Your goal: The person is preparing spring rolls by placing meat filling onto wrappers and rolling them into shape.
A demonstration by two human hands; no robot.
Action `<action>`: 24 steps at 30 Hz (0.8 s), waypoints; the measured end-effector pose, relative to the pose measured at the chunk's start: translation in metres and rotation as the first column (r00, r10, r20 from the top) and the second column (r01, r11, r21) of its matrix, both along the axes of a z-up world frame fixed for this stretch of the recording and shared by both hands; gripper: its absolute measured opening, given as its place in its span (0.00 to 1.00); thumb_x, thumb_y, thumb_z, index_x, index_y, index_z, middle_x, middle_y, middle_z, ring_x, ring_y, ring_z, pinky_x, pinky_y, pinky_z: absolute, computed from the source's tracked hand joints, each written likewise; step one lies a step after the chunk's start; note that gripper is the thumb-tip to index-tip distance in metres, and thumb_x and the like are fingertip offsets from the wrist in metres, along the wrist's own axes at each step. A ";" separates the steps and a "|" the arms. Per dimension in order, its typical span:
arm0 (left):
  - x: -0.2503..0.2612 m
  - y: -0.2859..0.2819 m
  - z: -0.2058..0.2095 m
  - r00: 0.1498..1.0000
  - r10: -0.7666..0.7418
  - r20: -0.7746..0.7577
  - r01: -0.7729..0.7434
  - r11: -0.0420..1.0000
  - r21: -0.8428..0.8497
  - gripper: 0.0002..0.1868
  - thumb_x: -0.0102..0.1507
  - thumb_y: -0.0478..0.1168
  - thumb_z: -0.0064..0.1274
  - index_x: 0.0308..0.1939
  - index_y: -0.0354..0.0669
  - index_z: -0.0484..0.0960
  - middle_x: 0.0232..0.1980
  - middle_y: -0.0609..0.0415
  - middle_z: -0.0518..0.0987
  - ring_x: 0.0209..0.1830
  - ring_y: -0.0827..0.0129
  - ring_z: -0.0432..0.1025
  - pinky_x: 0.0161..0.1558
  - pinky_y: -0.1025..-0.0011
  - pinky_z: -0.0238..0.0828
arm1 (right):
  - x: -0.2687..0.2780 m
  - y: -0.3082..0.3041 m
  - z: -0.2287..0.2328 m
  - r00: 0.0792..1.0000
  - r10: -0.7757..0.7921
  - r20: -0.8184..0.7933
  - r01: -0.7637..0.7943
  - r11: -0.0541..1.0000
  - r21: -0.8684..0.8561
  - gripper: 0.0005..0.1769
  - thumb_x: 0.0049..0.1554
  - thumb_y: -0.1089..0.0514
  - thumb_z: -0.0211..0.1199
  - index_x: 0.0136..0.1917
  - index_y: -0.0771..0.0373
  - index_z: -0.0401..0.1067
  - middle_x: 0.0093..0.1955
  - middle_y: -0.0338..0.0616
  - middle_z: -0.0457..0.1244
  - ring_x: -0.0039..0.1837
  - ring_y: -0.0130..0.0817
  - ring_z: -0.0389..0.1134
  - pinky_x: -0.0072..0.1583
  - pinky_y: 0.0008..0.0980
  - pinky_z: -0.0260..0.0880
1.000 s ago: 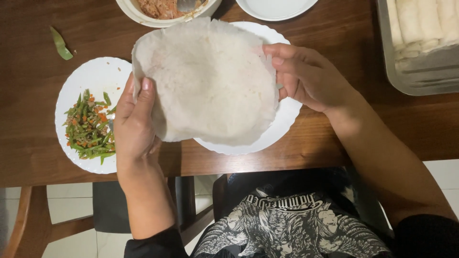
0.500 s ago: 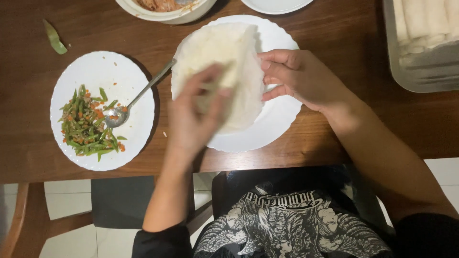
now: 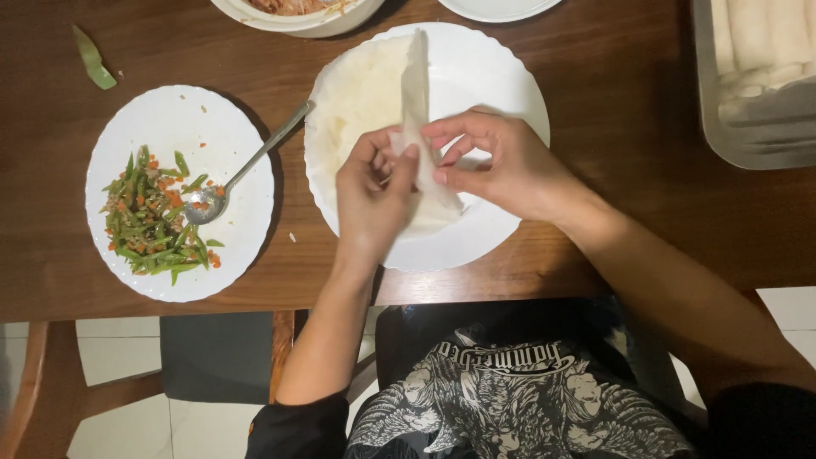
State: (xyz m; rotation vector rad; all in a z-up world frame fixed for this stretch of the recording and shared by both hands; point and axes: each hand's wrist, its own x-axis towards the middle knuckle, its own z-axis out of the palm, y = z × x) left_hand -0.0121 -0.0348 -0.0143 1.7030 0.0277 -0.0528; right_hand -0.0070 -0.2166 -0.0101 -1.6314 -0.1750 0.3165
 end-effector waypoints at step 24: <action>-0.021 0.021 -0.006 0.986 -0.149 -0.078 0.130 0.969 -0.209 0.19 0.61 0.26 0.60 0.56 0.27 0.77 0.42 0.44 0.83 0.38 0.70 0.79 0.46 0.67 0.86 | -0.006 0.004 0.014 1.000 -0.026 -0.010 0.025 0.996 -0.086 0.20 0.55 0.68 0.68 0.61 0.67 0.71 0.55 0.51 0.67 0.57 0.38 0.72 0.51 0.33 0.81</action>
